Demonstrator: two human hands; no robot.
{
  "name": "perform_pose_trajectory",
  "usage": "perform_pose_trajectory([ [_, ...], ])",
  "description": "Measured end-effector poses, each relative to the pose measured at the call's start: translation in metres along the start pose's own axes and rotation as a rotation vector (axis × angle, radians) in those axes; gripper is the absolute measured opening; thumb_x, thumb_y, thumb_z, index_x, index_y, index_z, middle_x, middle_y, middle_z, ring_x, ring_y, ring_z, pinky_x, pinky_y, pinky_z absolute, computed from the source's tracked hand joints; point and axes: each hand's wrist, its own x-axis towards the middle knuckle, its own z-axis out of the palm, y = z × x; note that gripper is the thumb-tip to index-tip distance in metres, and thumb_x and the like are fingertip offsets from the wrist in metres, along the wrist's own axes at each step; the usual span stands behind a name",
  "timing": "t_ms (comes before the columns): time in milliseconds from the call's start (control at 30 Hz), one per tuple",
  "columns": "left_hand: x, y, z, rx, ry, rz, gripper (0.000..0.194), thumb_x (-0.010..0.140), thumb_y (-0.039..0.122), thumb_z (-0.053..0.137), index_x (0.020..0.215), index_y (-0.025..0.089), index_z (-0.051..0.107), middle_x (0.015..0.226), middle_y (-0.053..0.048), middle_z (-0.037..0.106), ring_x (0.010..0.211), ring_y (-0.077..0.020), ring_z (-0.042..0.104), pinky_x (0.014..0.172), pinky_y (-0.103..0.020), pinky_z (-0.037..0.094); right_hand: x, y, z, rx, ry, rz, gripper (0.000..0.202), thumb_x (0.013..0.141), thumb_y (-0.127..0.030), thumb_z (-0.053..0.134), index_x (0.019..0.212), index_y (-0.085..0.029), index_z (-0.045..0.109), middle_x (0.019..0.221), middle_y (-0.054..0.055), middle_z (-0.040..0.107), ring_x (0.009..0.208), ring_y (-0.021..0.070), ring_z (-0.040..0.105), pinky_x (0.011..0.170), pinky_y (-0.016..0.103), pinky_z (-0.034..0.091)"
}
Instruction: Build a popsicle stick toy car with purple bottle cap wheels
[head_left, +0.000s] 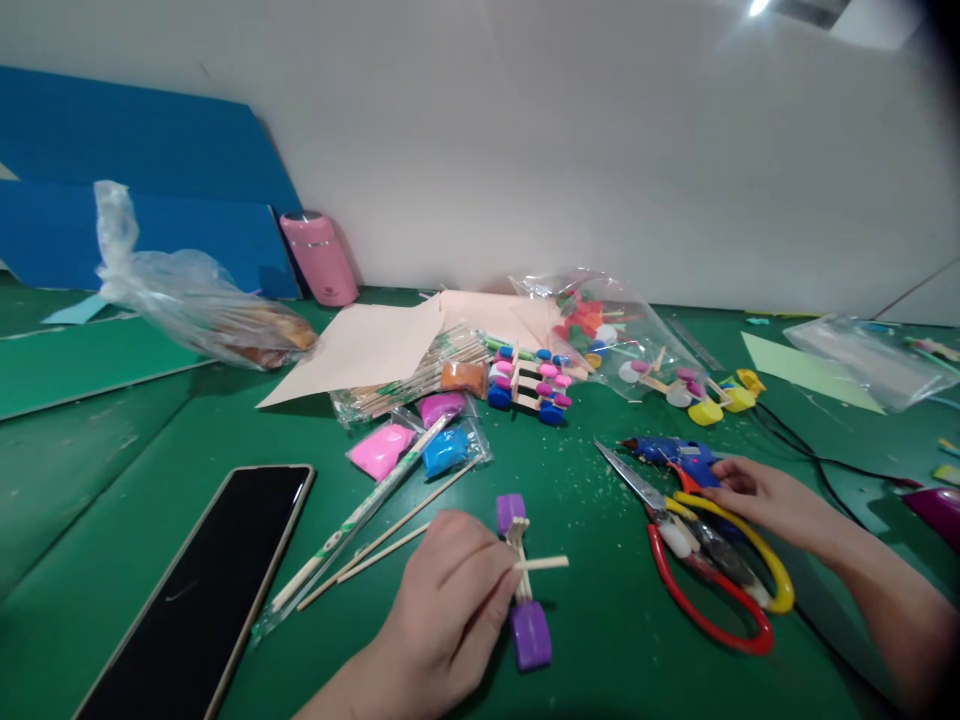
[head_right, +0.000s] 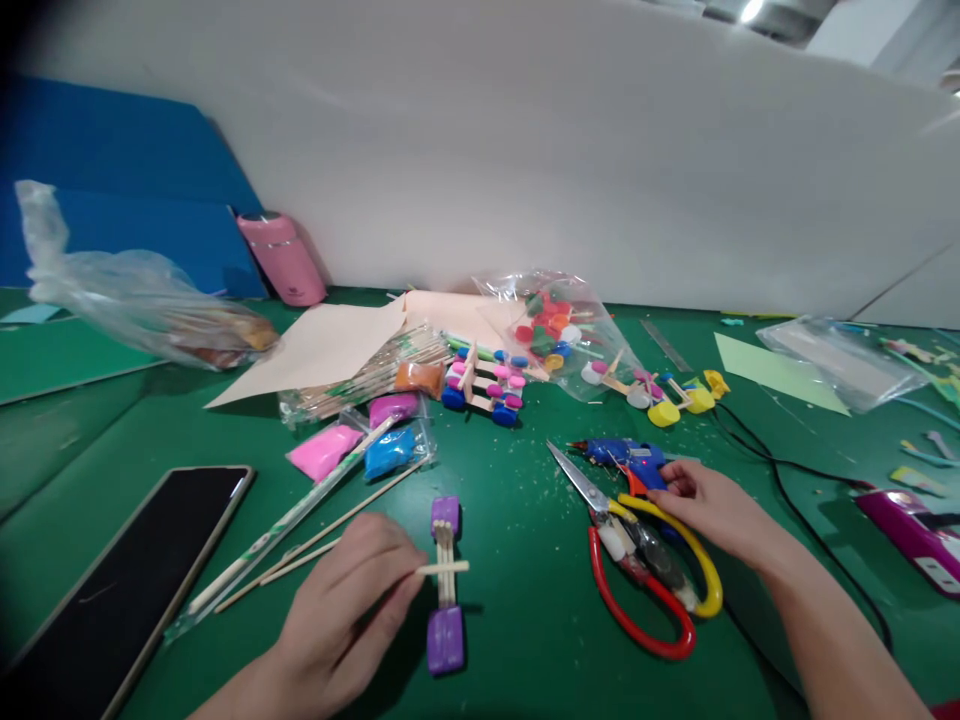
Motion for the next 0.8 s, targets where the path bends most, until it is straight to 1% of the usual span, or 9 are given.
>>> perform_pose_trajectory([
  [67,0.0,0.002,0.002,-0.019,-0.104,0.004,0.02,0.079,0.006,0.046,0.093,0.017,0.056,0.077,-0.006,0.061,0.072,-0.0163,0.053,0.066,-0.03,0.043,-0.003,-0.002,-0.003,-0.001,-0.025,-0.03,0.024,0.075,-0.04,0.051,0.077,-0.018,0.061,0.065,0.004,0.063,0.059,0.0158,0.059,0.053,0.025,0.044],
  [167,0.002,0.003,0.005,-0.041,-0.253,-0.002,0.019,0.082,0.009,0.044,0.092,0.017,0.057,0.08,-0.006,0.064,0.076,-0.0163,0.057,0.07,-0.029,0.045,-0.003,-0.005,-0.004,-0.031,-0.024,-0.058,0.021,0.073,-0.038,0.054,0.063,-0.02,0.058,0.055,-0.002,0.055,0.051,0.0124,0.051,0.048,0.024,0.037],
  [267,0.003,0.002,0.008,-0.023,-0.323,-0.02,0.019,0.083,0.01,0.041,0.091,0.018,0.057,0.087,-0.006,0.065,0.081,-0.0163,0.059,0.075,-0.029,0.046,-0.002,-0.008,-0.003,-0.061,0.005,-0.067,0.022,0.07,-0.034,0.058,0.054,-0.02,0.054,0.05,-0.004,0.051,0.048,0.012,0.047,0.046,0.024,0.034],
  [333,0.002,0.0,0.01,0.0,-0.329,-0.034,0.019,0.083,0.01,0.041,0.09,0.017,0.056,0.093,-0.007,0.065,0.084,-0.017,0.059,0.077,-0.031,0.046,-0.003,-0.008,-0.003,-0.068,0.028,-0.058,0.021,0.071,-0.034,0.056,0.056,-0.019,0.057,0.052,-0.003,0.054,0.05,0.0136,0.051,0.048,0.025,0.035],
  [433,-0.001,-0.005,0.014,0.013,-0.304,-0.039,0.018,0.083,0.009,0.041,0.09,0.017,0.056,0.101,-0.008,0.064,0.088,-0.0178,0.056,0.08,-0.032,0.045,-0.008,-0.005,-0.001,-0.046,0.061,-0.041,0.024,0.074,-0.038,0.051,0.069,-0.019,0.064,0.062,0.001,0.062,0.06,0.0176,0.058,0.055,0.028,0.04],
  [500,-0.003,-0.009,0.016,0.013,-0.289,-0.041,0.019,0.082,0.008,0.042,0.092,0.017,0.055,0.104,-0.008,0.063,0.092,-0.0181,0.055,0.082,-0.033,0.044,-0.009,-0.001,-0.001,-0.017,0.09,-0.022,0.025,0.072,-0.04,0.053,0.073,-0.018,0.065,0.067,0.004,0.065,0.064,0.0203,0.061,0.059,0.029,0.042],
  [667,-0.004,-0.012,0.018,0.042,-0.252,-0.02,0.02,0.083,0.009,0.042,0.096,0.018,0.054,0.107,-0.008,0.062,0.098,-0.0199,0.054,0.084,-0.034,0.042,-0.01,0.008,-0.007,0.073,0.238,0.07,0.03,0.065,-0.041,0.059,0.083,-0.017,0.058,0.073,0.008,0.069,0.071,0.0258,0.065,0.063,0.031,0.048],
  [733,-0.003,-0.01,0.016,0.066,-0.275,-0.01,0.02,0.083,0.009,0.042,0.096,0.018,0.054,0.109,-0.008,0.062,0.096,-0.0203,0.054,0.082,-0.035,0.041,-0.015,0.008,-0.013,0.123,0.283,0.068,0.035,0.067,-0.044,0.057,0.09,-0.018,0.053,0.075,0.007,0.068,0.07,0.0242,0.065,0.063,0.03,0.049],
  [800,-0.002,-0.005,0.014,0.102,-0.274,0.006,0.02,0.083,0.01,0.042,0.097,0.018,0.054,0.107,-0.008,0.063,0.089,-0.0202,0.055,0.076,-0.035,0.041,-0.024,0.005,-0.019,0.173,0.313,0.059,0.038,0.068,-0.045,0.057,0.095,-0.02,0.05,0.074,0.005,0.066,0.066,0.022,0.064,0.061,0.028,0.05],
])
